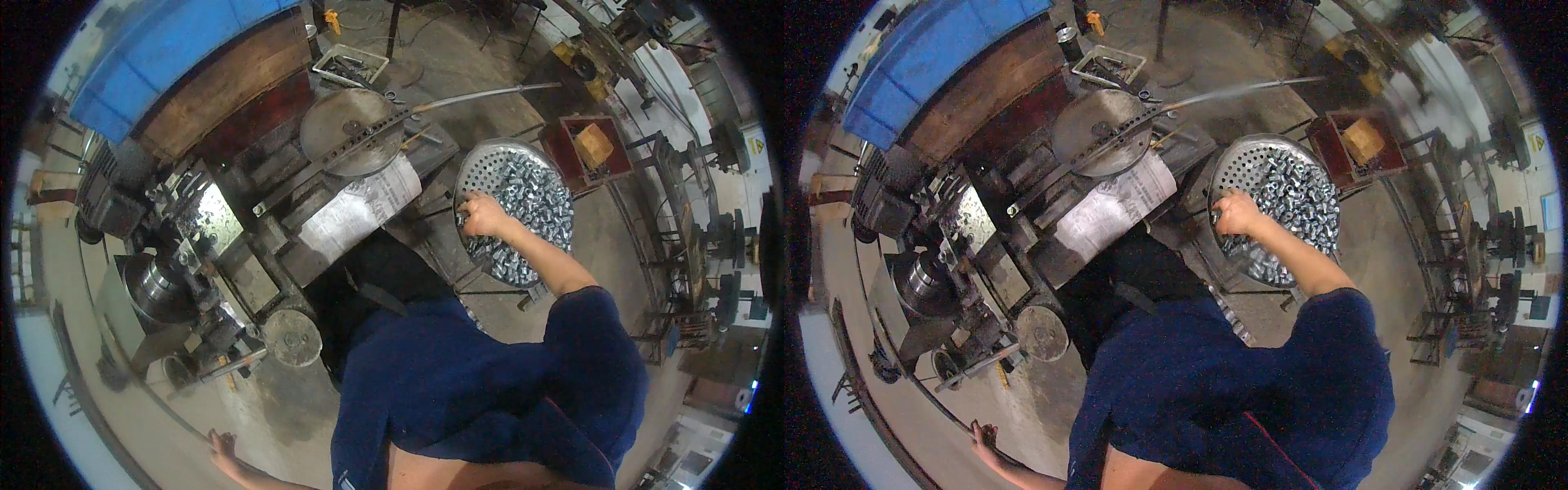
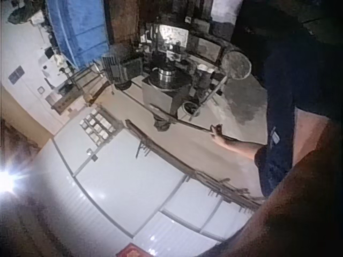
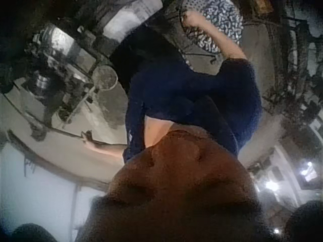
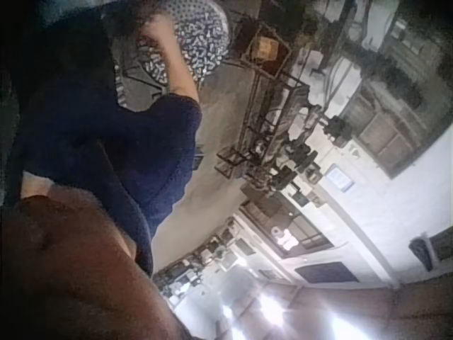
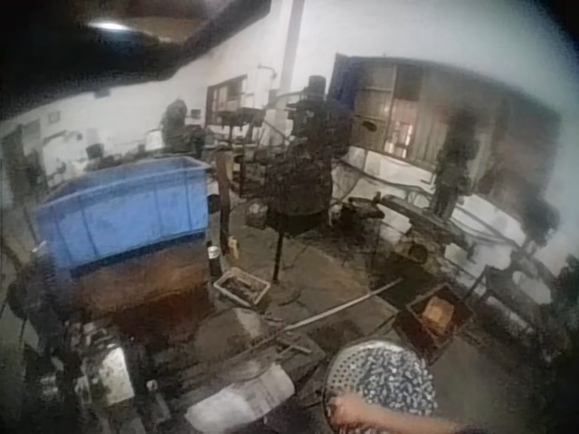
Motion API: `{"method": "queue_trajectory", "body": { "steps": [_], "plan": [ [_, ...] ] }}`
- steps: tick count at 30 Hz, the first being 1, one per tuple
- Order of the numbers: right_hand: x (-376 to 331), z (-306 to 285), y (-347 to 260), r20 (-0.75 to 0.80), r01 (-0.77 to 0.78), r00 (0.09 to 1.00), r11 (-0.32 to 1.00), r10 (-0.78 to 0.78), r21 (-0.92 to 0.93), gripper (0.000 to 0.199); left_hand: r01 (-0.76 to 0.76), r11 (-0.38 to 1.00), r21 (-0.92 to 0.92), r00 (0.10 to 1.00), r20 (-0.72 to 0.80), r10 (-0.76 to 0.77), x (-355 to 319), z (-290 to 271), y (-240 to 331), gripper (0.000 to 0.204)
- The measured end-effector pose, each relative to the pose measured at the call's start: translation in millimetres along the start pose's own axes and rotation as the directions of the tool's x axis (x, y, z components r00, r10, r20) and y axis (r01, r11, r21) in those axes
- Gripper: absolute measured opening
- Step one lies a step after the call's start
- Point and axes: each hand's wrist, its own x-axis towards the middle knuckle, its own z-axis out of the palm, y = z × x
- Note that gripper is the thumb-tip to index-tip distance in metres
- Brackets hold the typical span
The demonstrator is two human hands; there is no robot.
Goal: The person repeatedly places small metal parts into a press machine, operates a lever to activate the press, and then removes the processed parts into a perforated metal tray. The cycle continues with consistent hand movements and tool handling.
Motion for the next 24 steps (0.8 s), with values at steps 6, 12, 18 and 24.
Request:
{"method": "queue_trajectory", "body": {
  "steps": [6,12,18,24],
  "plan": [
    [16.5,-7.7,8.6,0.011,-0.063,0.998,0.998,0.063,0.026,0.051,-0.014,1.0,-0.028,0.999,0.038,0.015,2.2,-4.3,-2.1,0.049],
    [13.3,-14.8,19.0,0.096,-0.029,0.995,0.994,0.019,0.109,0.047,0.008,1.0,-0.025,1.0,0.0,-0.008,-3.3,8.7,7.3,0.047],
    [19.5,-2.8,17.7,0.0,-0.133,0.991,0.984,0.134,0.118,0.03,0.009,1.0,-0.026,1.0,-0.002,-0.009,8.9,-5.8,-5.7,0.047],
    [25.7,-6.8,24.9,-0.009,-0.156,0.986,0.951,0.165,0.267,0.024,0.003,0.999,0.052,1.0,-0.024,-0.002,-18.4,18.6,23.4,0.048]
  ]
}}
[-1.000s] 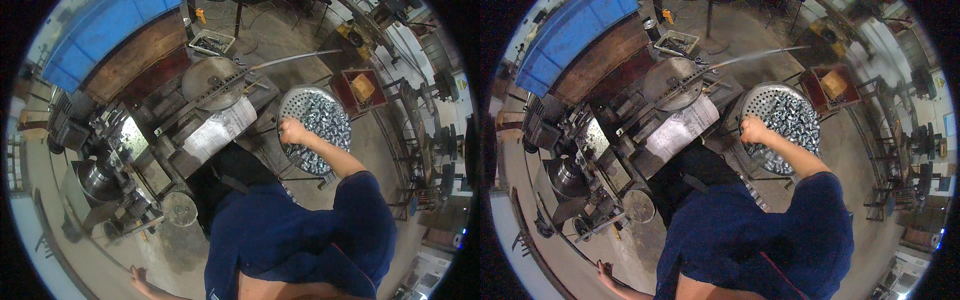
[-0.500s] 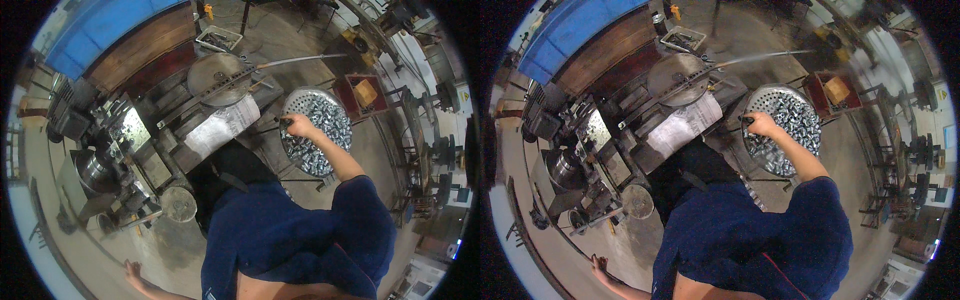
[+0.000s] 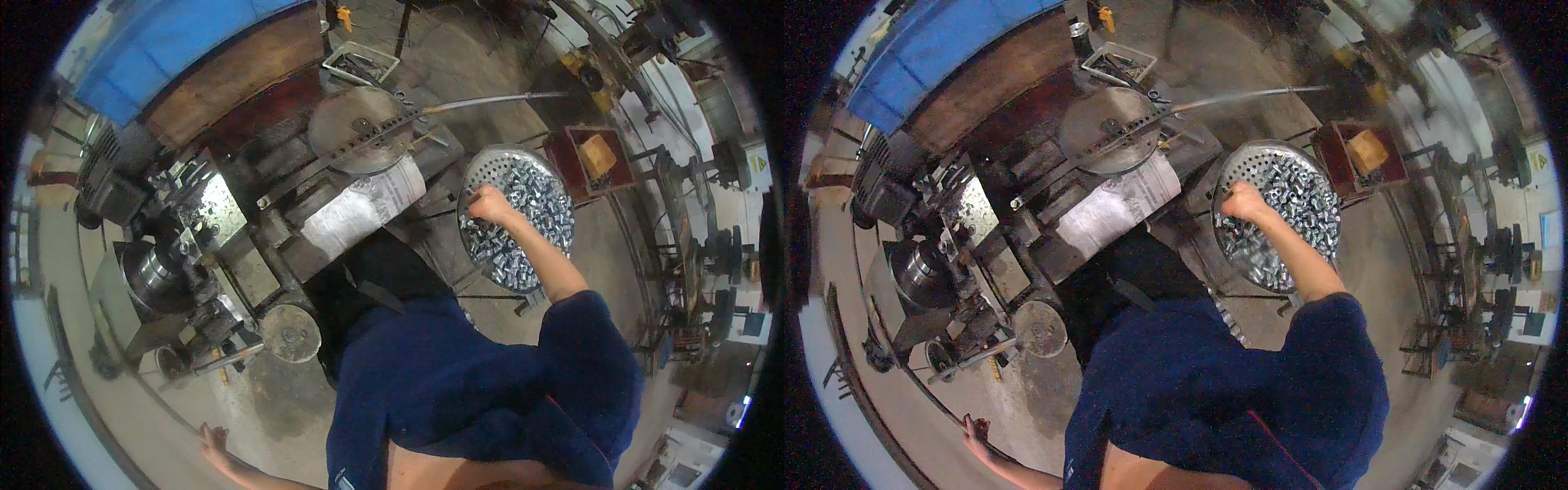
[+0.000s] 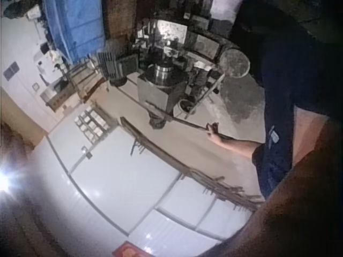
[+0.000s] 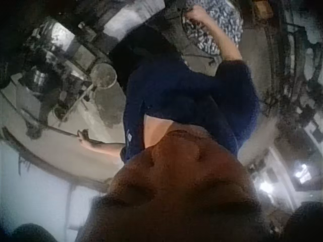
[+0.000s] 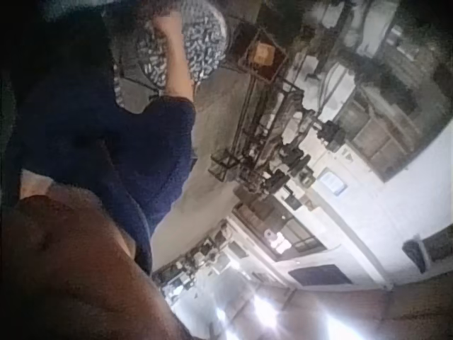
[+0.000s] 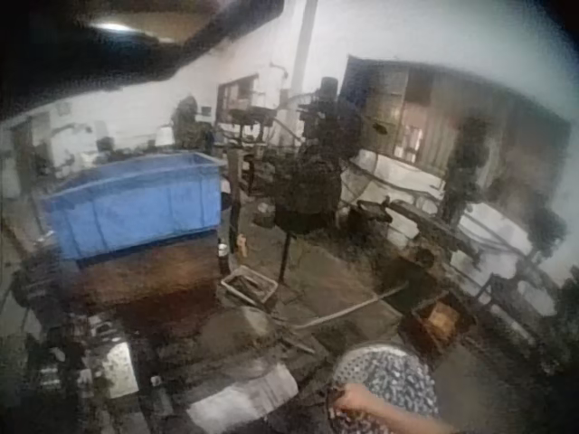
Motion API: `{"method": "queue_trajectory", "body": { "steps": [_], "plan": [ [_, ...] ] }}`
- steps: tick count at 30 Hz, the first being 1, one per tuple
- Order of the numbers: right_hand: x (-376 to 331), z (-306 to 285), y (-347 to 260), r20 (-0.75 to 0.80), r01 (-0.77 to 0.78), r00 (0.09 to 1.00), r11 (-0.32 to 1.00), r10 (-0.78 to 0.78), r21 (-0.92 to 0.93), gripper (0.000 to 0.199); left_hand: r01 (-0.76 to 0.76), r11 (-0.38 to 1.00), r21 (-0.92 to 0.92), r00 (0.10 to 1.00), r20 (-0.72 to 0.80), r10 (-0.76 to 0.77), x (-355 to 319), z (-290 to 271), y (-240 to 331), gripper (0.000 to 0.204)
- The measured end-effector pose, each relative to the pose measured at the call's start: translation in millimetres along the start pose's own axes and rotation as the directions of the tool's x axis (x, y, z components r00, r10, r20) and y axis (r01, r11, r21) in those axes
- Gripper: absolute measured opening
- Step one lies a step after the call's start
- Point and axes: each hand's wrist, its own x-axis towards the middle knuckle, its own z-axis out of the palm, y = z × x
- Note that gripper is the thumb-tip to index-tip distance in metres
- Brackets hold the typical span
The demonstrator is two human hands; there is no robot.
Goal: The person repeatedly places small metal parts into a press machine, operates a lever to activate the press, and then removes the processed parts into a perforated metal tray. The cycle continues with consistent hand movements and tool handling.
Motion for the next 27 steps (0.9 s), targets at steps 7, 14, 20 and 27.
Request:
{"method": "queue_trajectory", "body": {
  "steps": [7,14,20,27],
  "plan": [
    [-26.0,-63.2,-50.0,-0.122,0.161,0.984,0.927,-0.127,0.339,0.033,-0.11,0.993,-0.042,0.988,-0.117,0.105,-12.6,9.1,0.9,0.035],
    [5.5,-81.2,-267.5,-0.032,0.77,0.617,0.595,-0.786,0.23,0.04,-0.13,0.961,0.243,0.978,-0.13,0.165,5.9,-3.8,-12.0,0.032],
    [12.1,-45.3,-465.5,-0.053,0.995,0.089,0.086,-0.995,0.055,0.036,-0.097,0.656,0.749,0.946,-0.137,0.295,-36.2,4.7,24.4,0.037],
    [39.9,17.7,-535.8,0.235,0.951,0.306,0.282,-0.923,-0.13,0.023,0.067,0.69,0.72,0.955,-0.246,0.164,-80.9,1.7,-5.9,0.036]
  ]
}}
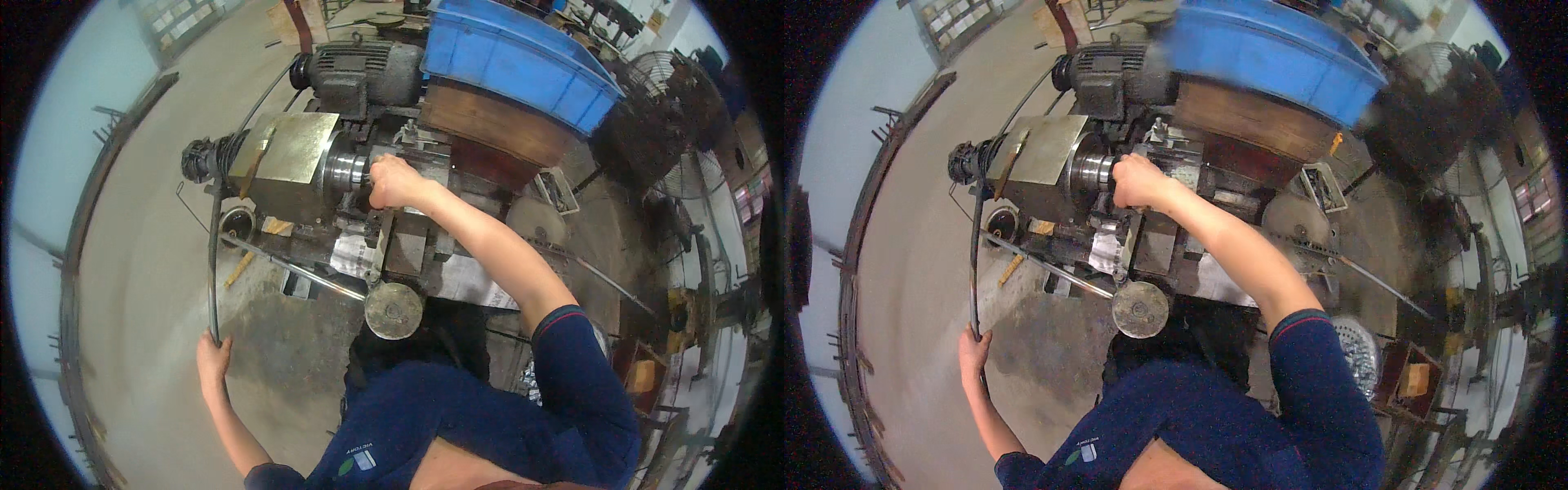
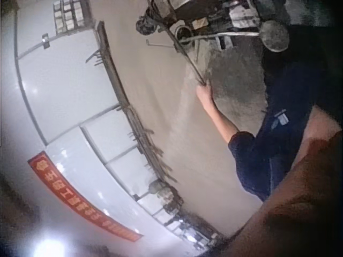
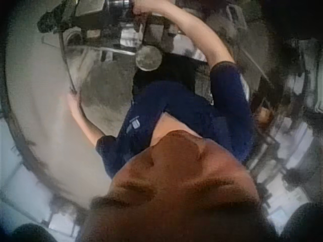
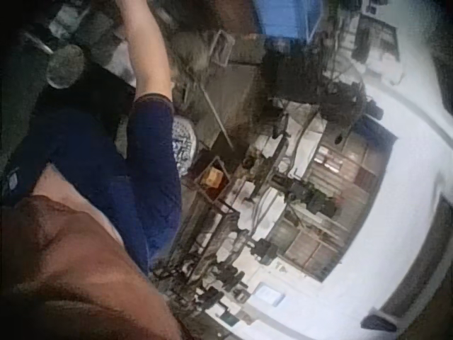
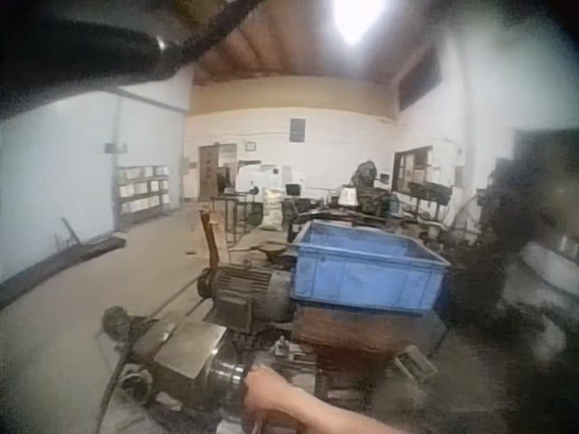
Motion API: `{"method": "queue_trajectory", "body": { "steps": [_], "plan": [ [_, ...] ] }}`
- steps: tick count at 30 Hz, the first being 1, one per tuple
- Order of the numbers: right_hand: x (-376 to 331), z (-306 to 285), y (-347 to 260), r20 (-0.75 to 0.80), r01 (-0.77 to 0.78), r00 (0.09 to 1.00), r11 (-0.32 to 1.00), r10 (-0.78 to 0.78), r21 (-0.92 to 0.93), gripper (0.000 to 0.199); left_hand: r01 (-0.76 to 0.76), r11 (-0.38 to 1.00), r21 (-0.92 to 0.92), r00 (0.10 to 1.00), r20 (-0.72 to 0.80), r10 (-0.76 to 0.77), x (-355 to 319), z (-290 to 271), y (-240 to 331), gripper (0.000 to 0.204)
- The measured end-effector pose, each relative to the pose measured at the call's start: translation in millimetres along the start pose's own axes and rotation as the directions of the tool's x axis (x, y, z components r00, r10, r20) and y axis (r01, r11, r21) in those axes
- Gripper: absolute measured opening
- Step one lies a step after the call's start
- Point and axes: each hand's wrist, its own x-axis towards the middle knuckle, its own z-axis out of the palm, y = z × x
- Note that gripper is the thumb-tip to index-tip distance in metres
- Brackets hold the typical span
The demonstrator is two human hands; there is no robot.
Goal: The person repeatedly places small metal parts into a press machine, operates a lever to activate the press, and then removes the processed parts into a perforated metal tray. The cycle continues with consistent hand movements and tool handling.
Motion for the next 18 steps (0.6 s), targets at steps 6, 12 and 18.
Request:
{"method": "queue_trajectory", "body": {
  "steps": [6,12,18],
  "plan": [
    [15.3,9.0,0.0,-0.053,-0.016,0.998,0.968,0.03,0.252,0.02,0.031,0.999,-0.015,0.993,-0.111,-0.033,12.9,20.4,-15.9,0.029],
    [22.6,-0.8,-11.9,-0.006,-0.24,0.967,0.925,0.253,0.293,0.03,0.012,0.986,0.167,0.989,-0.15,0.013,14.6,21.2,-16.6,0.023],
    [23.4,8.1,-12.5,-0.171,-0.198,0.948,0.918,0.269,0.344,0.026,0.065,0.813,0.578,0.943,-0.302,0.14,108.1,-33.0,-128.3,0.009]
  ]
}}
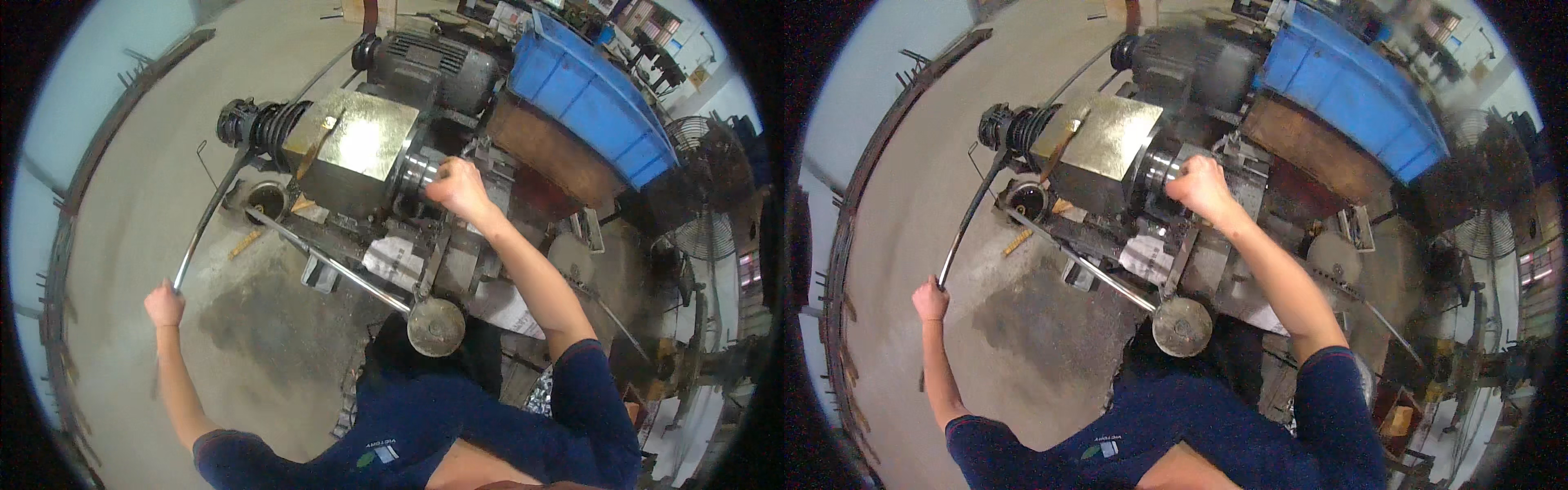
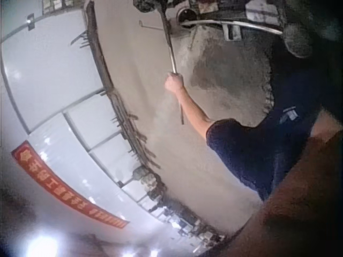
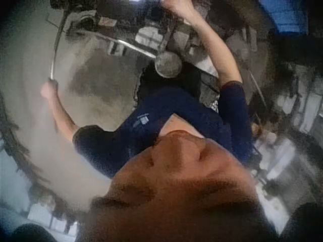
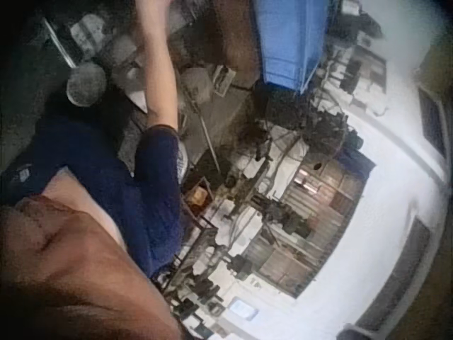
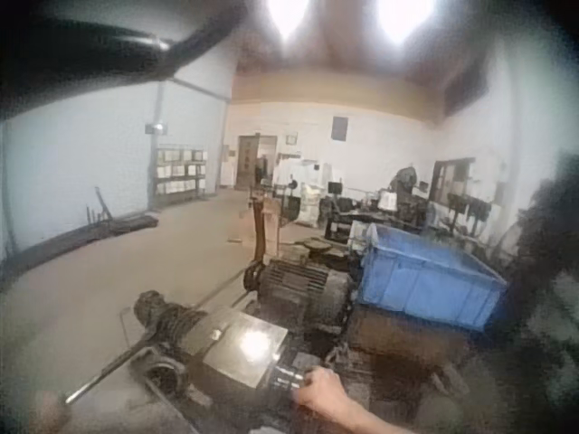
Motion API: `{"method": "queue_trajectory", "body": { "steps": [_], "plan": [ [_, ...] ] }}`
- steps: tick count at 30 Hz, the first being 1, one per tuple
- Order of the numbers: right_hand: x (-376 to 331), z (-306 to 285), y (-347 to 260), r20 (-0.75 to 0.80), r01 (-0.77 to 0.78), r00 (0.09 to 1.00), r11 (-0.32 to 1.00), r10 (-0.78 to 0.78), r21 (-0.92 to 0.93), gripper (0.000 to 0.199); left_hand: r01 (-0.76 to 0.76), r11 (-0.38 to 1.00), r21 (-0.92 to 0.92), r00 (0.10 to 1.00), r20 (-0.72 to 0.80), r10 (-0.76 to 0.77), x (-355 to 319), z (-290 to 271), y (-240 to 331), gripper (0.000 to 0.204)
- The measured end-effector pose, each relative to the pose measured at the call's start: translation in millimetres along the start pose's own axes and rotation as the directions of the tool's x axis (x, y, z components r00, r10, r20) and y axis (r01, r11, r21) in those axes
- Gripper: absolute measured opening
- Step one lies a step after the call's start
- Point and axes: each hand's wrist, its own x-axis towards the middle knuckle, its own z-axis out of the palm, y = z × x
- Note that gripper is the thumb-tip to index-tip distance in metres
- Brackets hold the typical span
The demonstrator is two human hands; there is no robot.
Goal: The person repeatedly places small metal parts into a press machine, operates a lever to activate the press, and then removes the processed parts into a perforated metal tray. The cycle continues with consistent hand movements and tool handling.
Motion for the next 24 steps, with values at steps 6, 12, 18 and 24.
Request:
{"method": "queue_trajectory", "body": {
  "steps": [6,12,18,24],
  "plan": [
    [-11.3,-6.9,1.6,0.041,-0.044,0.998,0.999,0.045,-0.015,0.024,-0.032,0.999,0.012,0.999,0.038,0.032,24.6,10.3,-1.1,0.012],
    [-82.5,-62.6,43.6,-0.23,0.271,0.939,0.961,-0.254,0.046,0.023,-0.133,0.746,-0.652,0.903,-0.39,-0.179,19.6,-0.1,74.6,0.026],
    [-196.6,-130.7,141.4,-0.33,-0.047,0.944,0.987,-0.006,-0.155,0.019,0.198,0.548,-0.813,0.917,0.351,0.19,-30.7,119.6,230.7,0.04],
    [-318.1,-180.2,208.3,-0.381,-0.503,0.814,0.86,0.439,-0.085,0.026,-0.5,0.827,-0.257,0.764,0.32,0.561,-16.0,75.8,281.3,0.032]
  ]
}}
